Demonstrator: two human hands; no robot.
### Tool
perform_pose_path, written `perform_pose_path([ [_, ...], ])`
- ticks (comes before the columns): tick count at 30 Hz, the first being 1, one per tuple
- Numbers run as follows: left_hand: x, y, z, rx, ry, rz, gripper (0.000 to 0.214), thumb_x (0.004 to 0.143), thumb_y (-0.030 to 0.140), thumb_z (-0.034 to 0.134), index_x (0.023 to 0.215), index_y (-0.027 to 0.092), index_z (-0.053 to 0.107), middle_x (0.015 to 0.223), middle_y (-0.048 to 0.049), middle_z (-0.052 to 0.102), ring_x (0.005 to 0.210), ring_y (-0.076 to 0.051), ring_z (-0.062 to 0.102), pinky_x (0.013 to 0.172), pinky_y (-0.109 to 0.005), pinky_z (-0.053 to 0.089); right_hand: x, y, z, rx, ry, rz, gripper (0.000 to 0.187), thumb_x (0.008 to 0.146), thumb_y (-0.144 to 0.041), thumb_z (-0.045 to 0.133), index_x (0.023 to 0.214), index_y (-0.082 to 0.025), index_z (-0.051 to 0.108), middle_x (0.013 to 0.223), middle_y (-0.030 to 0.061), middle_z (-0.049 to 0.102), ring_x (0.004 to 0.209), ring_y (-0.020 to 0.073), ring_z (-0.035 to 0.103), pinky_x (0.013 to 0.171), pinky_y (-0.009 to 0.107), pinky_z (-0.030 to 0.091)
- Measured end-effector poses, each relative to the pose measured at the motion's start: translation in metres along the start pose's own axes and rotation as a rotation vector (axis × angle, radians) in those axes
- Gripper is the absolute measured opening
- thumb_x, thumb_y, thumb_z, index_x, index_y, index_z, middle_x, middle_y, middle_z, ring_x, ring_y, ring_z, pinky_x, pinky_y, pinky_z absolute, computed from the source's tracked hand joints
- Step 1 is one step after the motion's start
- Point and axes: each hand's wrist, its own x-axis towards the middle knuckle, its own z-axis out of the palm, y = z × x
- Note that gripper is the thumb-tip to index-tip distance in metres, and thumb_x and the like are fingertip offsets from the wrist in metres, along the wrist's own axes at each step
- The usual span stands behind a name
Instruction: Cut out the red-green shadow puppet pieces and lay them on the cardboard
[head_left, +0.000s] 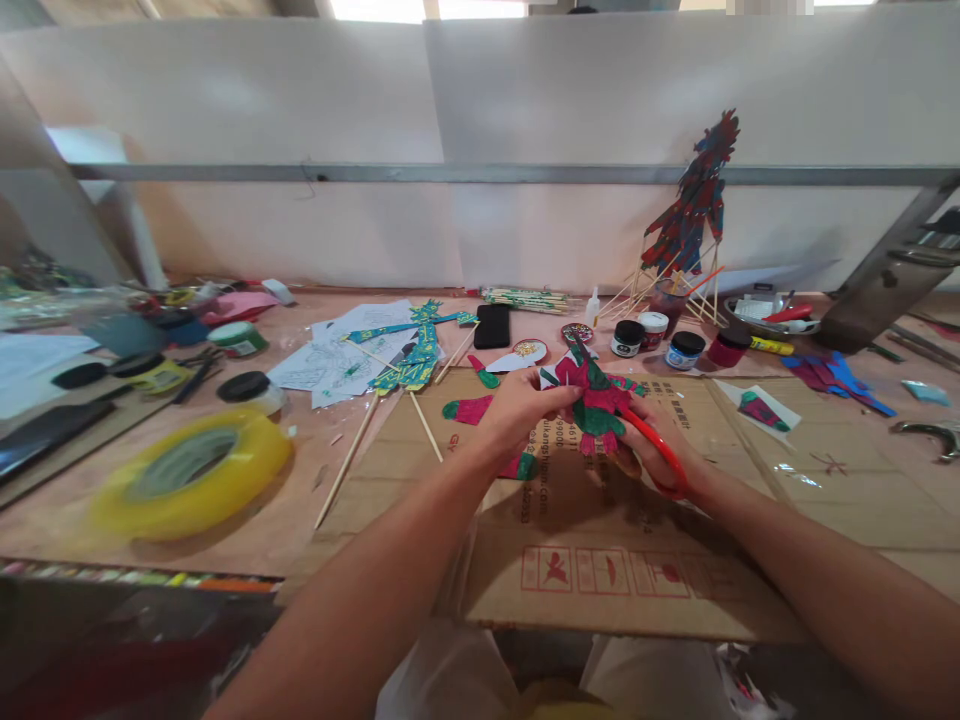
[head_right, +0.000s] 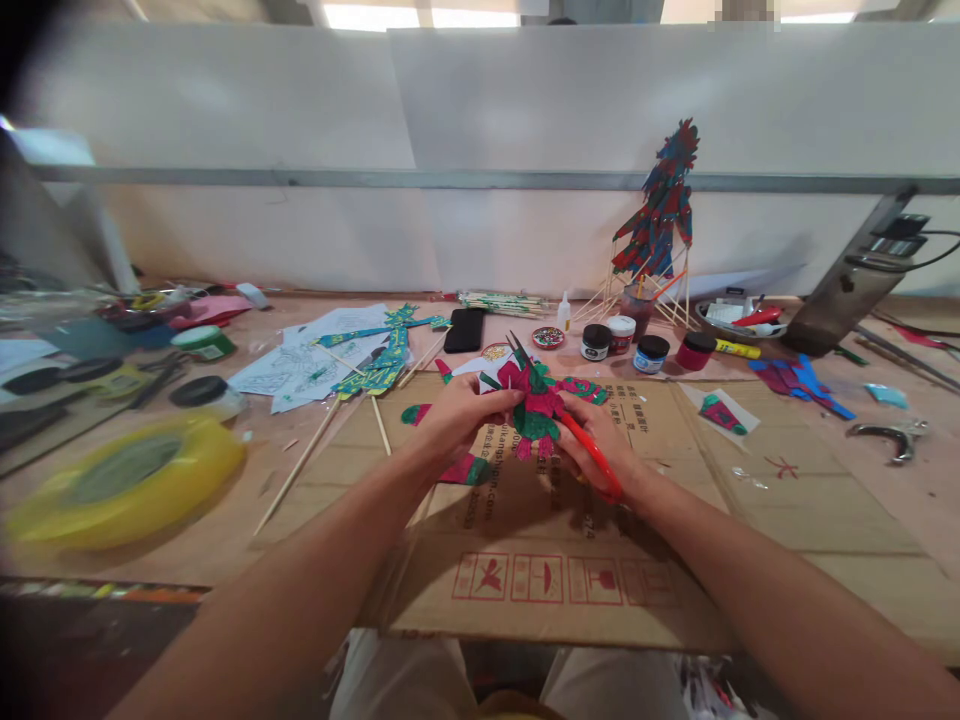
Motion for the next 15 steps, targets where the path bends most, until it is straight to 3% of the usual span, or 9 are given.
perform_pose_path([
  [6, -0.001, 0.001, -0.0003, 0.002, -0.013, -0.006, 0.028, 0.063, 0.039, 0.087, 0.064, 0.02, 0.067, 0.061, -0.0008, 0.064, 0.057, -0.013, 0.054, 0.061, -0.029, 0.038, -0.0028, 0.0035, 0.0046, 0.126, -0.02, 0.045, 0.04, 0.097, -0.061, 0.062, 0.112, -0.026, 0.075, 0.072, 0.0026, 0.07, 0.059, 0.0201, 0.061, 0.055, 0.031, 0.055],
  [11, -0.0019, 0.0021, 0.0007, -0.01, -0.008, -0.016, 0.029, 0.063, 0.04, 0.088, 0.064, 0.02, 0.067, 0.063, -0.0006, 0.064, 0.059, -0.013, 0.054, 0.063, -0.03, 0.039, -0.0019, 0.0033, 0.0038, 0.116, -0.021, 0.026, 0.04, 0.095, -0.064, 0.063, 0.098, -0.025, 0.073, 0.066, 0.0001, 0.065, 0.055, 0.0172, 0.056, 0.052, 0.028, 0.051],
  [15, -0.0014, 0.0013, 0.0006, 0.023, -0.003, -0.014, 0.03, 0.064, 0.042, 0.087, 0.064, 0.02, 0.068, 0.062, -0.0021, 0.065, 0.059, -0.014, 0.054, 0.063, -0.031, 0.037, -0.0042, 0.0059, 0.0085, 0.159, -0.008, 0.061, 0.039, 0.097, -0.063, 0.061, 0.101, -0.025, 0.071, 0.064, -0.001, 0.062, 0.05, 0.0163, 0.053, 0.046, 0.027, 0.048],
])
